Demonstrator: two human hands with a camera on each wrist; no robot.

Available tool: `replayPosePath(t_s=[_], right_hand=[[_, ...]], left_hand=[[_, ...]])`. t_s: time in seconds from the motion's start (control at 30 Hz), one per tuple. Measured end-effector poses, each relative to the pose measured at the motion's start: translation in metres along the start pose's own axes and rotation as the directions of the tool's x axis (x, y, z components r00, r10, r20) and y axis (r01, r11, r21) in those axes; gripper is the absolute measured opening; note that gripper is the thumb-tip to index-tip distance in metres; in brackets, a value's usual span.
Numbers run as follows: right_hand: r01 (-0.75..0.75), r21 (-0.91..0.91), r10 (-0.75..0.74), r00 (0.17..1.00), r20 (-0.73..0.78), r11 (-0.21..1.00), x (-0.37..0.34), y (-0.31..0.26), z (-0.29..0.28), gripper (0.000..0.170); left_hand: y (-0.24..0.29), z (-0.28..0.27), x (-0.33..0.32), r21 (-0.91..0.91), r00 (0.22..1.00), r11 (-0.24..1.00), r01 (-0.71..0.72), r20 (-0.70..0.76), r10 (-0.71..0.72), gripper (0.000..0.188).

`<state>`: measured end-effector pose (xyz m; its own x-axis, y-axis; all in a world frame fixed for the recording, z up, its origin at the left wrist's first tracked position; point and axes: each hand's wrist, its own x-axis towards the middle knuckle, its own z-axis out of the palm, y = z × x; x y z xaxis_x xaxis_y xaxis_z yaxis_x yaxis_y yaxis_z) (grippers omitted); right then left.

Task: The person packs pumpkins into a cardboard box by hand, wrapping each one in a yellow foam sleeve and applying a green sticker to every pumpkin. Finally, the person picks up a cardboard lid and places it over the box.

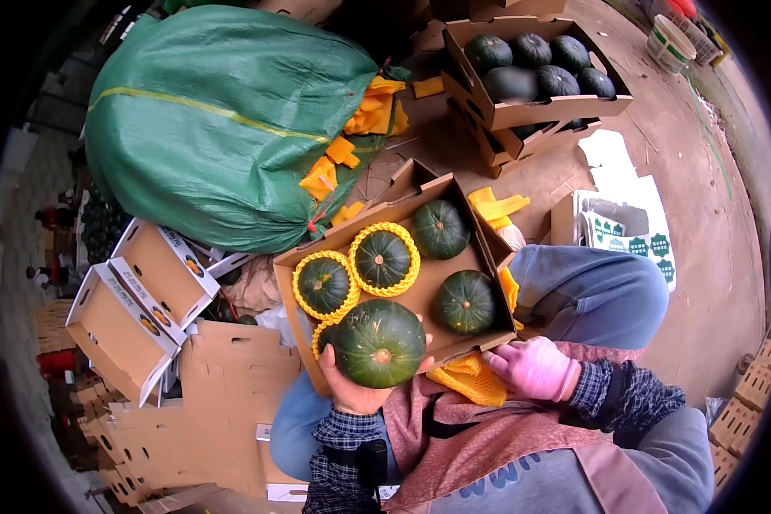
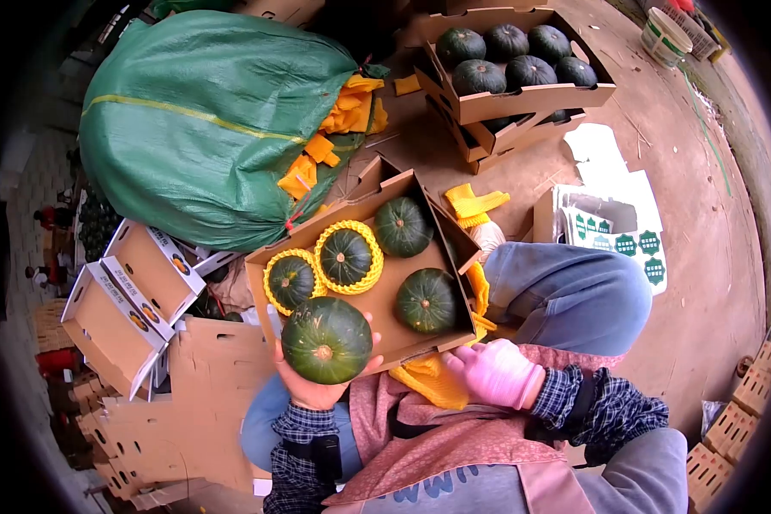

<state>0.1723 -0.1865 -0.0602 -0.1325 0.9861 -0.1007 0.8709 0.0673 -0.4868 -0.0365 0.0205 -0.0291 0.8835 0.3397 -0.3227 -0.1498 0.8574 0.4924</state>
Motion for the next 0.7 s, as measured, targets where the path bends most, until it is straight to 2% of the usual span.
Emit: replayPosePath(t_s=[0.07, 0.1, 0.13, 0.23, 0.27, 0.33, 0.37, 0.4, 0.43, 0.47, 0.5, 0.53, 0.6, 0.63, 0.67, 0.7], right_hand=[[-0.068, -0.017, 0.068, 0.997, -0.025, 0.998, 0.008, -0.006, 0.020, 0.021], [-0.074, -0.013, 0.075, 0.997, 0.024, 0.997, 0.012, -0.006, 0.021, 0.013], [-0.094, -0.017, 0.094, 0.995, 0.018, 0.995, 0.013, -0.005, 0.020, 0.013], [0.007, 0.026, -0.010, 0.992, 0.123, 1.000, 0.006, 0.004, 0.013, 0.015], [-0.010, 0.021, 0.007, 0.992, 0.124, 1.000, 0.001, 0.006, 0.003, 0.015], [0.040, 0.199, -0.054, 0.997, 0.062, 0.979, -0.009, 0.008, -0.019, 0.023], [0.040, 0.293, -0.049, 0.998, 0.024, 0.955, -0.019, 0.013, -0.021, 0.028], [0.036, 0.397, -0.033, 0.999, -0.015, 0.917, -0.026, 0.016, -0.034, 0.025], [0.027, 0.410, -0.024, 1.000, -0.014, 0.912, -0.034, 0.022, -0.042, 0.023], [0.019, 0.423, -0.016, 1.000, -0.011, 0.906, -0.041, 0.028, -0.052, 0.022], [-0.021, 0.455, 0.030, 0.999, -0.014, 0.890, -0.045, 0.030, -0.066, 0.020], [-0.050, 0.473, 0.092, 0.994, -0.066, 0.880, -0.049, 0.031, -0.078, 0.023], [-0.093, 0.518, 0.200, 0.967, -0.156, 0.850, -0.055, 0.036, -0.090, 0.027], [-0.156, 0.522, 0.287, 0.941, -0.180, 0.839, -0.055, 0.032, -0.102, 0.032], [-0.181, 0.491, 0.332, 0.912, -0.239, 0.852, -0.058, 0.030, -0.103, 0.032], [-0.137, 0.423, 0.307, 0.879, -0.365, 0.896, -0.055, 0.025, -0.101, 0.033]], left_hand=[[-0.009, 0.001, 0.004, -0.185, 0.979, 0.982, -0.046, -0.203, 0.008, 0.097], [-0.011, -0.002, 0.008, -0.182, 0.985, 0.983, -0.036, -0.175, 0.004, 0.094], [-0.013, -0.003, 0.012, -0.182, 0.987, 0.983, -0.019, -0.161, -0.010, 0.094], [-0.017, 0.003, 0.027, -0.130, 0.989, 0.986, 0.101, -0.092, -0.114, 0.097], [-0.019, 0.003, 0.031, -0.134, 0.989, 0.984, 0.115, -0.079, -0.126, 0.097], [-0.024, 0.003, 0.036, 0.047, 0.986, 0.993, 0.107, -0.135, -0.100, 0.099], [-0.024, 0.010, 0.041, 0.054, 0.992, 0.996, 0.069, -0.109, -0.063, 0.092], [-0.024, 0.016, 0.045, 0.048, 0.993, 0.996, 0.072, -0.099, -0.067, 0.092], [-0.024, 0.020, 0.048, 0.336, 0.996, 0.939, -0.072, -0.028, 0.087, 0.086], [-0.026, 0.023, 0.053, 0.581, 0.973, 0.783, -0.223, 0.083, 0.216, 0.081], [-0.026, 0.029, 0.062, 0.796, 0.880, 0.417, -0.439, 0.288, 0.377, 0.080], [-0.022, 0.040, 0.062, 0.899, 0.849, -0.035, -0.437, 0.424, 0.316, 0.073], [-0.032, 0.040, 0.066, 0.867, 0.877, -0.240, -0.437, 0.470, 0.102, 0.061], [-0.036, 0.042, 0.065, 0.894, 0.887, -0.152, -0.422, 0.442, 0.136, 0.050], [-0.035, 0.049, 0.064, 0.894, 0.886, -0.151, -0.422, 0.442, 0.142, 0.050], [-0.033, 0.063, 0.059, 0.887, 0.874, -0.248, -0.390, 0.441, 0.204, 0.048]])
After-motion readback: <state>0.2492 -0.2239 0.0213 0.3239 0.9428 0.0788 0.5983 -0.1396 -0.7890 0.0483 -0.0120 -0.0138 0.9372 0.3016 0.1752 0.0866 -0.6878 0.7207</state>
